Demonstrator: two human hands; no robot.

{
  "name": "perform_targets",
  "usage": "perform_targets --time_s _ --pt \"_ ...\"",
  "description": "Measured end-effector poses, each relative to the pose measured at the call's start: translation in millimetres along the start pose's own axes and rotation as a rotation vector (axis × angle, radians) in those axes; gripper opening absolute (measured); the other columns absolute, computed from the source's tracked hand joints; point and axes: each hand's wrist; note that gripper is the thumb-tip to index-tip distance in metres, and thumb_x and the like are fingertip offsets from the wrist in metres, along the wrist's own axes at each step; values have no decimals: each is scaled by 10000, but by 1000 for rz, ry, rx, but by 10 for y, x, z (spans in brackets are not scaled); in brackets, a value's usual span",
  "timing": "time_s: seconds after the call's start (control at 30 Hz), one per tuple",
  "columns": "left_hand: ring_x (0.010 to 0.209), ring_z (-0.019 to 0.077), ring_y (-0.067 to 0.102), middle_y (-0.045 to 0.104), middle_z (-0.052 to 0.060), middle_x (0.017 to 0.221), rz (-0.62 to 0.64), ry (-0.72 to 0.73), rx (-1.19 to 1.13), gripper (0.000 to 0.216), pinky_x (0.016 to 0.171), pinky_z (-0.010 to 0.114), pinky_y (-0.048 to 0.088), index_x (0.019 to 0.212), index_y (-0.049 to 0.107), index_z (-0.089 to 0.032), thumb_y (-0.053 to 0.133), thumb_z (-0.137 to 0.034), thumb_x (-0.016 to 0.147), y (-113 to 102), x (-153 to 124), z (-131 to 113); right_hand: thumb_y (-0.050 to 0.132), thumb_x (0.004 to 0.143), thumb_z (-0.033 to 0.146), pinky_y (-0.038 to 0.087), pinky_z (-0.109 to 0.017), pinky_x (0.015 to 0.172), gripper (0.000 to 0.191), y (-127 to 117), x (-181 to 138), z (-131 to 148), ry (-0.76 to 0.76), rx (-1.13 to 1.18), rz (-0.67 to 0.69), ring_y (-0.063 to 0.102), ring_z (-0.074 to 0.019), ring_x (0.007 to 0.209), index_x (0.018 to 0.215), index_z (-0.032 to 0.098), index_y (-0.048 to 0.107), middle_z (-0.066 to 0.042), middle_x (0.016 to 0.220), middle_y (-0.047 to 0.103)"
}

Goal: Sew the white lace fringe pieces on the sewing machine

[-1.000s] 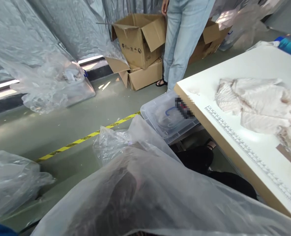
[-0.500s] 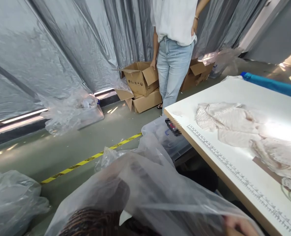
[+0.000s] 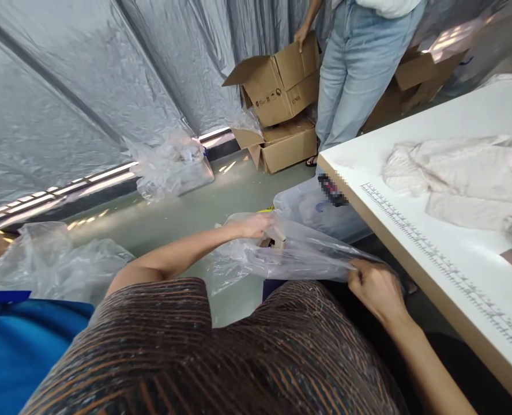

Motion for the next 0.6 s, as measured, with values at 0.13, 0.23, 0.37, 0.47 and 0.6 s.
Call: perform_targets --time_s 0.13,0.23,0.37,0.47,0.6 --pt "1061 196 604 621 131 1220 -117 -16 -216 235 881 315 496 1102 615 -139 458 -262 979 -318 61 -183 393 843 190 498 -359 650 309 67 -146 -90 105 104 76 696 -285 741 865 178 701 -116 806 727" --pt "714 112 585 663 60 870 -171 -21 -626 309 623 204 461 1083 598 -119 533 -389 947 -648 156 -480 414 867 243 526 -431 871 377 78 -356 -127 121 285 91 683 -308 988 1121 113 661 -180 1077 708" --pt "636 73 528 628 31 808 -114 132 -897 390 549 157 404 1088 599 -102 641 -434 887 -1008 473 -970 620 853 414 405 -514 1089 745 -262 -717 -23 130 762 44 486 -294 1313 1492 180 317 -174 1449 476" --pt "633 67 523 628 30 807 -33 264 -937 415 543 147 392 1119 602 -103 658 -440 882 -1126 816 -1343 688 851 403 457 -478 1060 769 -688 -927 110 137 1092 -191 488 -273 1313 1493 282 282 -137 1490 431" --pt "698 99 583 667 69 930 101 425 -843 475 583 178 449 1221 577 -122 612 -477 908 -1078 1258 -1825 691 869 399 592 -381 862 392 -1140 -1085 131 375 1227 -746 682 -237 1002 1214 257 570 -91 1146 677"
Point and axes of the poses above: each hand's wrist, its own x-axis towards the middle knuckle, its own y-axis out of the palm, z = x × y
